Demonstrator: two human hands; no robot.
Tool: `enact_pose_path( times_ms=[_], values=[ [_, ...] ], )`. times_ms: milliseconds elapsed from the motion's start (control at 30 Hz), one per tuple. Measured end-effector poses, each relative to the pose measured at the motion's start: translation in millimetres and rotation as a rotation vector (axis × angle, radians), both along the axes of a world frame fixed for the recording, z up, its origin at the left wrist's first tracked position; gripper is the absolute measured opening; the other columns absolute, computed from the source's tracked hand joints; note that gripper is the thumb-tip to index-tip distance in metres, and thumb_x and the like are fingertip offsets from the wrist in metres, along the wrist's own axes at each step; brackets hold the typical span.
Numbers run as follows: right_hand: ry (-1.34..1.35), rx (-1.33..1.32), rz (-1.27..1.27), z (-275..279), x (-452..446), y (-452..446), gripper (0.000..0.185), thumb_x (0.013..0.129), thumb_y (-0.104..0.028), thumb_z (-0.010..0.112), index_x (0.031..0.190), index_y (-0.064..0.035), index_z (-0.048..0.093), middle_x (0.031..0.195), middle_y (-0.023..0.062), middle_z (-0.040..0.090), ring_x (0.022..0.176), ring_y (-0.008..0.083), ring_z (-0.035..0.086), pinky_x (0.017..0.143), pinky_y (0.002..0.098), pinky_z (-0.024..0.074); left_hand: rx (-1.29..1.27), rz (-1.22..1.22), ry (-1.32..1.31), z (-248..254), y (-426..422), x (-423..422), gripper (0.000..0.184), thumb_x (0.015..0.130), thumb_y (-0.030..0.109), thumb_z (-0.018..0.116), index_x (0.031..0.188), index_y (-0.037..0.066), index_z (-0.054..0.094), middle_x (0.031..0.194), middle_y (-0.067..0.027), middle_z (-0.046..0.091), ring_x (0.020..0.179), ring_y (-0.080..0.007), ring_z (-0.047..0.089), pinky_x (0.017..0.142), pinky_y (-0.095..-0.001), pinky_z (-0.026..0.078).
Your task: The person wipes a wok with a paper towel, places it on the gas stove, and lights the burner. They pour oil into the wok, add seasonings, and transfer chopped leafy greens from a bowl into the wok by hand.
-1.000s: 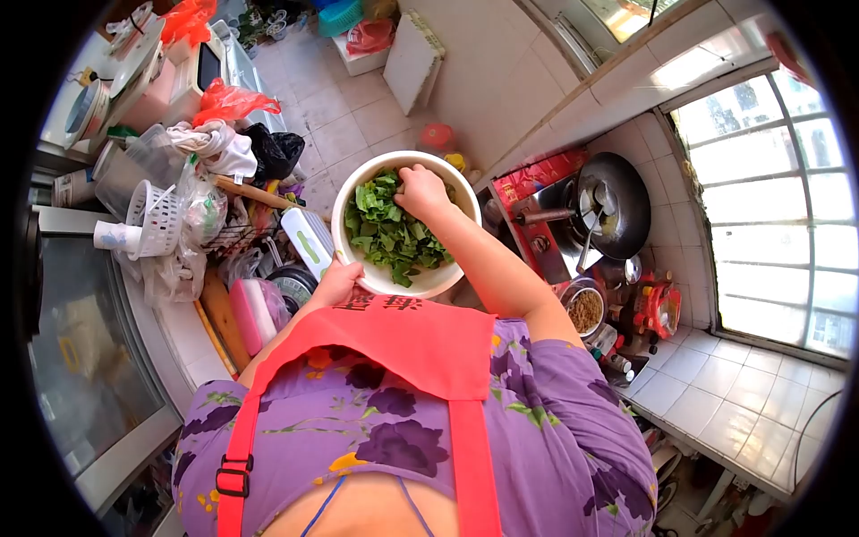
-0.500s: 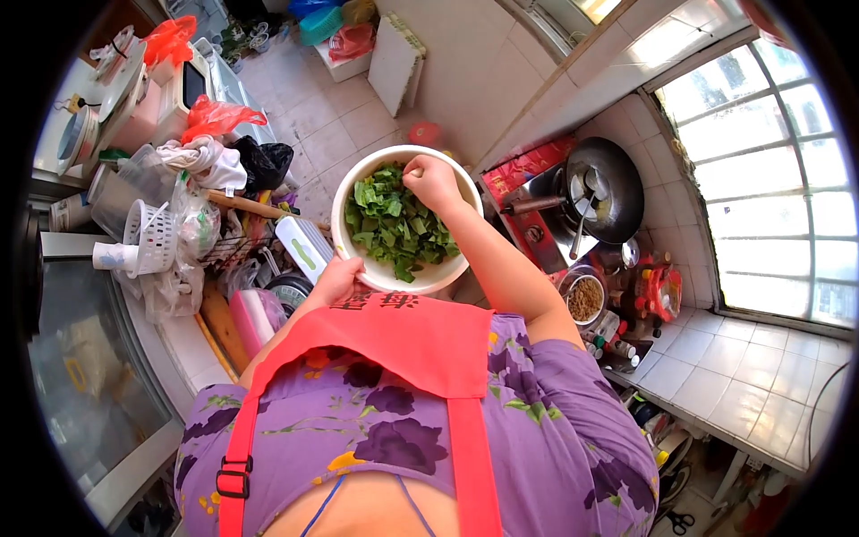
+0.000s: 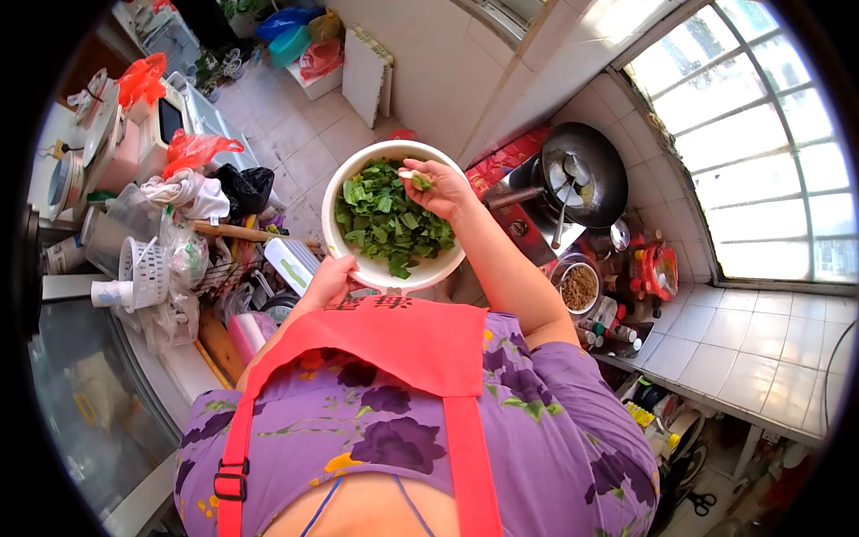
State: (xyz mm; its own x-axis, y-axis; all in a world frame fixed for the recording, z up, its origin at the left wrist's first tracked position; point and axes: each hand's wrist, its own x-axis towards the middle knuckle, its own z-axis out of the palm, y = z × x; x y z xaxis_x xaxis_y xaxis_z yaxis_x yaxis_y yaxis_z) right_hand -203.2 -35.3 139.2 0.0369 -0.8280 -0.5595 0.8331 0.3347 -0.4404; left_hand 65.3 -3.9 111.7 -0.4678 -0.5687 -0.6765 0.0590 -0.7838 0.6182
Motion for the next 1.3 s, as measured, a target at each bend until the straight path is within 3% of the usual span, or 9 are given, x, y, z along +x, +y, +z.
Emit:
enact_pose_path(
  times_ms=[367, 633, 933, 1033, 1100, 1133, 1233, 1267, 1300],
  values=[
    [-0.38, -0.098, -0.194, 24, -70, 40, 0.02, 0.086, -0.006, 0.057, 0.104, 0.0032, 0.055, 0.099, 0.0149, 0.058, 0.086, 0.0212, 0.061, 0.073, 0.0279, 0.0564, 0.036, -0.102, 0.06, -11, -8, -21, 0.044, 0.081, 0.004, 0.041, 0.124, -0.004, 0.035, 0.113, -0.0198, 0.053, 0.094, -0.0322, 0.062, 0.076, -0.0457, 0.057],
    [-0.104, -0.165, -0.518, 14, -204, 96, 0.02, 0.081, 0.0, 0.066, 0.098, 0.0048, 0.056, 0.094, 0.0132, 0.06, 0.084, 0.0217, 0.063, 0.074, 0.026, 0.058, 0.04, -0.113, 0.056, 10, -12, -43, 0.048, 0.078, 0.002, 0.04, 0.125, -0.006, 0.034, 0.114, -0.0207, 0.052, 0.1, -0.0345, 0.059, 0.083, -0.049, 0.054],
    [0.624, 0.295, -0.671, -67, -356, 154, 0.015, 0.075, 0.005, 0.067, 0.089, 0.0051, 0.063, 0.091, 0.0109, 0.06, 0.086, 0.0217, 0.061, 0.076, 0.0263, 0.056, 0.046, -0.09, 0.065, 18, -15, -45, 0.045, 0.077, 0.001, 0.042, 0.12, -0.009, 0.038, 0.112, -0.0208, 0.053, 0.099, -0.0344, 0.06, 0.081, -0.0484, 0.055],
    [1.162, 0.694, -0.133, -119, -406, 158, 0.028, 0.073, 0.011, 0.064, 0.101, 0.0053, 0.06, 0.099, 0.0131, 0.058, 0.085, 0.0262, 0.061, 0.075, 0.0299, 0.0556, 0.061, -0.087, 0.074, 13, -16, -42, 0.042, 0.077, 0.0, 0.042, 0.117, -0.01, 0.039, 0.11, -0.0207, 0.053, 0.097, -0.034, 0.06, 0.08, -0.0483, 0.055],
    [1.558, 0.91, 0.553, -102, -401, 150, 0.023, 0.073, 0.002, 0.067, 0.096, 0.0013, 0.064, 0.102, 0.0118, 0.06, 0.086, 0.0241, 0.062, 0.067, 0.0314, 0.0547, 0.08, -0.067, 0.08, 15, -15, -42, 0.04, 0.077, 0.0, 0.043, 0.115, -0.01, 0.039, 0.108, -0.0202, 0.053, 0.095, -0.0335, 0.061, 0.08, -0.0481, 0.056],
    [2.007, 0.773, 1.211, -63, -379, 149, 0.015, 0.073, -0.006, 0.068, 0.088, -0.0034, 0.068, 0.103, 0.0119, 0.063, 0.086, 0.0232, 0.063, 0.064, 0.0339, 0.0534, 0.079, -0.066, 0.08, 15, -15, -42, 0.04, 0.077, 0.0, 0.043, 0.115, -0.01, 0.039, 0.108, -0.0202, 0.053, 0.095, -0.0335, 0.061, 0.08, -0.0481, 0.056],
    [1.965, 0.687, 0.718, -146, -450, 159, 0.026, 0.074, -0.01, 0.068, 0.1, -0.0073, 0.068, 0.103, 0.0146, 0.065, 0.084, 0.0276, 0.065, 0.065, 0.0356, 0.053, 0.061, -0.068, 0.062, 14, -15, -39, 0.039, 0.077, 0.0, 0.043, 0.115, -0.01, 0.039, 0.107, -0.0203, 0.054, 0.095, -0.0333, 0.061, 0.08, -0.0475, 0.056],
    [2.322, 0.452, 1.479, -88, -421, 151, 0.049, 0.074, -0.008, 0.065, 0.122, -0.0099, 0.057, 0.099, 0.0157, 0.066, 0.085, 0.0304, 0.065, 0.066, 0.0373, 0.053, 0.072, -0.067, 0.053, 12, -16, -37, 0.039, 0.078, 0.0, 0.043, 0.115, -0.011, 0.039, 0.107, -0.0205, 0.054, 0.095, -0.0331, 0.061, 0.08, -0.0472, 0.056],
    [2.321, 0.452, 1.482, -62, -399, 148, 0.049, 0.074, -0.008, 0.065, 0.122, -0.0099, 0.057, 0.099, 0.0157, 0.066, 0.085, 0.0304, 0.065, 0.066, 0.0373, 0.053, 0.083, -0.067, 0.046, 9, -15, -35, 0.039, 0.078, 0.0, 0.043, 0.115, -0.011, 0.04, 0.107, -0.0207, 0.055, 0.096, -0.0329, 0.061, 0.08, -0.0469, 0.056]
  ],
)
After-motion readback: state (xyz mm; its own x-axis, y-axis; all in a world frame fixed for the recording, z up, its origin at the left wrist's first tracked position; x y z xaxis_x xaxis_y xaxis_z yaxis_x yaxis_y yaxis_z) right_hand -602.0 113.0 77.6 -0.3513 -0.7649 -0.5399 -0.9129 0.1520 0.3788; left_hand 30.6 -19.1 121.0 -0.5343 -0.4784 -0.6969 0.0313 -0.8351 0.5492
